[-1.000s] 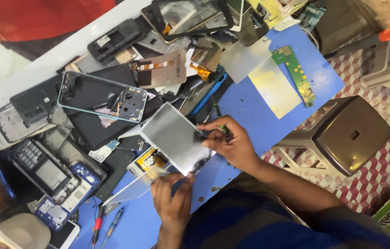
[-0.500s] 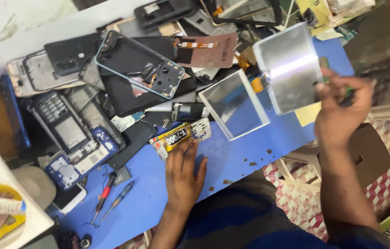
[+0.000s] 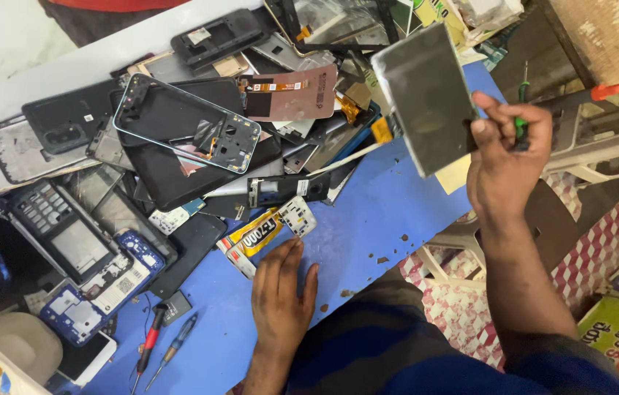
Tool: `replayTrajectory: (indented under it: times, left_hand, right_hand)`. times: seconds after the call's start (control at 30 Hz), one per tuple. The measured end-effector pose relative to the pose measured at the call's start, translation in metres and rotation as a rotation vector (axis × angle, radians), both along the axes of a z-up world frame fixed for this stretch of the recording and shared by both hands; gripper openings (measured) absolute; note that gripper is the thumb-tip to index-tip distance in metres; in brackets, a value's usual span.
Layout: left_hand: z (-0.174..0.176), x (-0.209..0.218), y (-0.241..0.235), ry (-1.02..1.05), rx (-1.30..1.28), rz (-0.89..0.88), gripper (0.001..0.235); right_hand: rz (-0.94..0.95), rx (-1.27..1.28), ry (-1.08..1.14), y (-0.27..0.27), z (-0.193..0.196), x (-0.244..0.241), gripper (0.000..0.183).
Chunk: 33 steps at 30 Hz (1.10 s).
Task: The person disassembles and reassembles mobile phone components on a cluttered workbench. They use a screwdriver to remove and insert screws, handle phone frames and screens, and move parts aside to access the work area.
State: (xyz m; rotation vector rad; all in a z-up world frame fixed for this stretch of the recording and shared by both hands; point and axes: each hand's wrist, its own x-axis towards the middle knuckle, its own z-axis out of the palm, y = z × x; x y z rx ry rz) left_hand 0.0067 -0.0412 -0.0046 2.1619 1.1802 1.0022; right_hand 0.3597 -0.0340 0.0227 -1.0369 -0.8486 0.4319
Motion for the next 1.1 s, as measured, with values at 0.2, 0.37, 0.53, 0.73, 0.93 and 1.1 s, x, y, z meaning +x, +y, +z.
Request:
replayTrajectory:
  times: [0.2,0.37,0.53,0.73,0.93,1.1]
  left_hand:
    - [0.008,0.001,-0.003,-0.177,-0.331,-0.104,0.058]
    - [0.001,-0.011,-0.005,-0.561,-0.579,-0.25,0.108]
    - [-0.011,-0.009,-0.019,-1.057,-0.95,-0.391,0.083]
    - [-0.031,-0.009,-0.032,-1.248,-0.931,-0.23,0.058]
    - [-0.043,-0.003,-0.029,-1.36,-0.922,0.026,0.04]
    - [-0.034,-0.013,-0.024,-1.496,-0.934,-0.07,0.046]
  right_hand:
    - [-0.034,-0.076,-0.049,-0.036,0.002,-0.053,0.034]
    - [0.059,-0.209,-0.16,-0.077,-0.023,-0.089,0.04]
    - [0.221,-0.149,-0.262,-0.068,-0.043,-0.114,0.042]
    - [0.26,-0.219,-0.192,-0.063,-0.034,-0.154,0.038]
    - [0.335,-0.325,-0.254,-0.062,-0.012,-0.19,0.032]
    - [0.347,-0.476,-0.468,-0.065,-0.012,-0.184,0.026]
